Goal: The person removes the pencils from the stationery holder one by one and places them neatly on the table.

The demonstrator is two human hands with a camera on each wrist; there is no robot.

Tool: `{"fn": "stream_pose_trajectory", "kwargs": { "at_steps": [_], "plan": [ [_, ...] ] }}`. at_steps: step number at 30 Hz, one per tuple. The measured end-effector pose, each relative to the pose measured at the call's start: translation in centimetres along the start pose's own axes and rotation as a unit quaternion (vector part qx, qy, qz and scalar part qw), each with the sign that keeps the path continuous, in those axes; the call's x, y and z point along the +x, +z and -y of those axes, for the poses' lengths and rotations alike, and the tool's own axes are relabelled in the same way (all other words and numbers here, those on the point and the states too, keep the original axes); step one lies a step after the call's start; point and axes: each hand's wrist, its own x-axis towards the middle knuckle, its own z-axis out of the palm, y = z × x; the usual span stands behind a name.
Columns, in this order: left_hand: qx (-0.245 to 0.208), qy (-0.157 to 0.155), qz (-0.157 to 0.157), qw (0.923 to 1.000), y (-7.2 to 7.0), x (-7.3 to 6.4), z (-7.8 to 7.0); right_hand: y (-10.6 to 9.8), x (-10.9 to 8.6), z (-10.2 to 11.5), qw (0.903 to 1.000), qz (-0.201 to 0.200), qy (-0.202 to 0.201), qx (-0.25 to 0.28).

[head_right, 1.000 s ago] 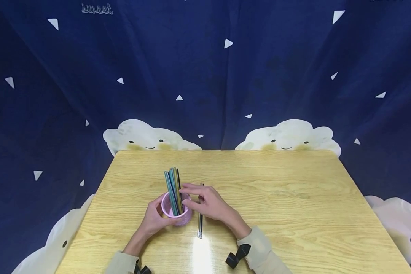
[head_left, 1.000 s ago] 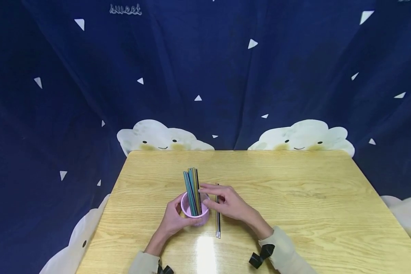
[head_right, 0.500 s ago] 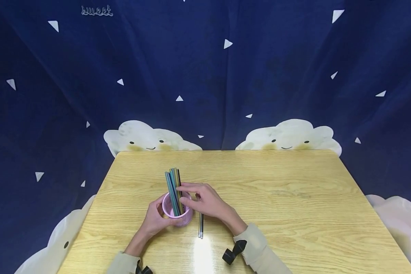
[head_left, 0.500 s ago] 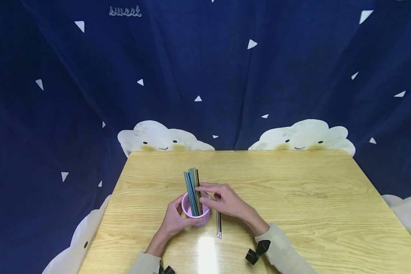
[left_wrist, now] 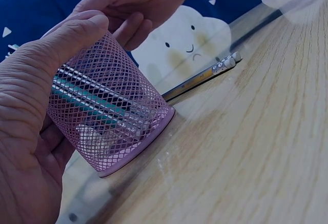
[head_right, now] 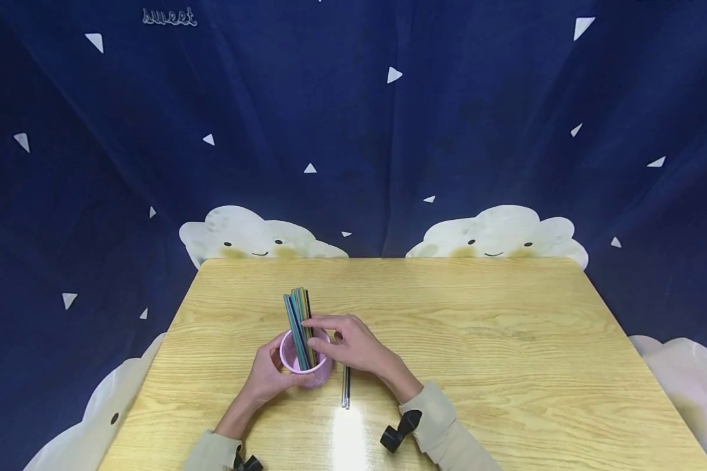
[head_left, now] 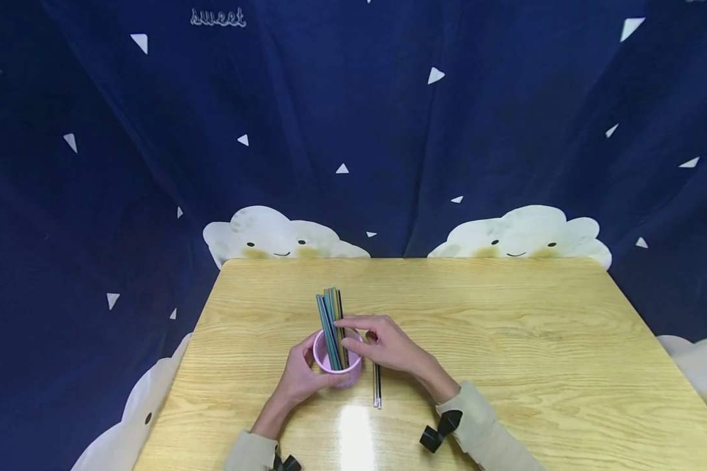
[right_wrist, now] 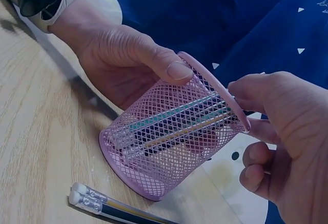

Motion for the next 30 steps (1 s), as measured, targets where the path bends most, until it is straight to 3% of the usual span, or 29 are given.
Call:
{"fn": "stream_pose_trajectory", "kwargs": {
  "at_steps": [18, 30],
  "plan": [
    [0.000, 0.000, 0.004, 1.0000, 0.0, 0.1, 0.1, -0.4, -0.3, 0.4, 0.9999, -0.010, 0.007, -0.001],
    [-0.008, 0.005, 0.005, 0.9999, -0.1, 0.1, 0.3, -1.6, -0.4, 0.7, 0.9992, -0.031, -0.012, -0.022]
  ]
}}
